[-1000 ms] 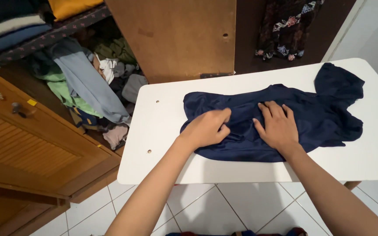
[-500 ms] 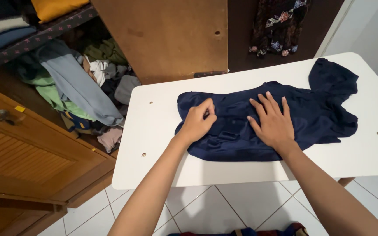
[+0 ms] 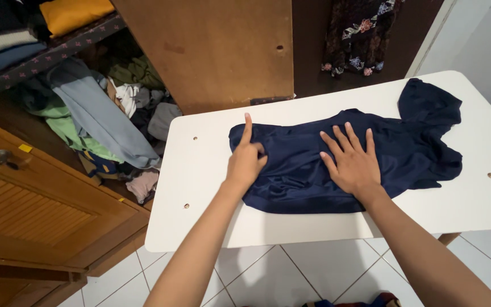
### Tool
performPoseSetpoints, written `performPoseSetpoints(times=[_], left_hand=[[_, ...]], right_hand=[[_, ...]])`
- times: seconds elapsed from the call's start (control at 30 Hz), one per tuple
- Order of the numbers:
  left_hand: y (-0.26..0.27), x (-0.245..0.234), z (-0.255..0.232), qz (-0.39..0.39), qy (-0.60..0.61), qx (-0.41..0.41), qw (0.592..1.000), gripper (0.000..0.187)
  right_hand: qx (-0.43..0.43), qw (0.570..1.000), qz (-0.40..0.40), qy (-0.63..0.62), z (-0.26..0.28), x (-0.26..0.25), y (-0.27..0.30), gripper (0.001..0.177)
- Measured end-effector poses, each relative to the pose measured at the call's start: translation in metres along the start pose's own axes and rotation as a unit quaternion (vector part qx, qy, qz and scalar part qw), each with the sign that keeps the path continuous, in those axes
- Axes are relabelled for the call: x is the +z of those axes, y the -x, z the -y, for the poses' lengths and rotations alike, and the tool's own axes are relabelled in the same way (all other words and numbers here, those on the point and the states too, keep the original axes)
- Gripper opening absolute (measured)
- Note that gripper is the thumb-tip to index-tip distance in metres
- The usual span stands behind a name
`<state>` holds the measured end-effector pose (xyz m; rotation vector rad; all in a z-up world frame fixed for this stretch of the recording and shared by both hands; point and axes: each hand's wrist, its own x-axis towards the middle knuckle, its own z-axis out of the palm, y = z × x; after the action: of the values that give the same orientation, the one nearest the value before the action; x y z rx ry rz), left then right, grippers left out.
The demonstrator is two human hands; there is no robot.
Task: The person folds a navy blue long-sleeve shirt on a white table. They smooth the fabric, fold the sleeves inward, fold the sides toward the center, and then fold the shirt into a compact rectangle.
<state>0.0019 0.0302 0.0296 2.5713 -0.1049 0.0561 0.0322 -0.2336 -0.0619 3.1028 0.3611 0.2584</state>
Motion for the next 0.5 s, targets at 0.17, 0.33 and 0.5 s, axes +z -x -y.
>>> performPoseSetpoints(times=[0.17,0.33,0.5], left_hand=[[0.0,0.024,0.017,-0.008,0.046,-0.014,0.999,0.039],[-0.018,0.024,0.051,-0.16,0.155,0.031,0.974,0.005],[-0.015,-0.053,0.046,-0.308,0.466,-0.08,0.826,0.011]], right_hand=[[0.006,1.0,0.018,-0.003,0.0,-0.002,-0.001,0.058],[0.006,0.999,0.031,-0.01,0.0,-0.006,-0.002,0.059],[0.023,0.999,0.029,-0.004,0.0,-0.005,-0.001,0.06]])
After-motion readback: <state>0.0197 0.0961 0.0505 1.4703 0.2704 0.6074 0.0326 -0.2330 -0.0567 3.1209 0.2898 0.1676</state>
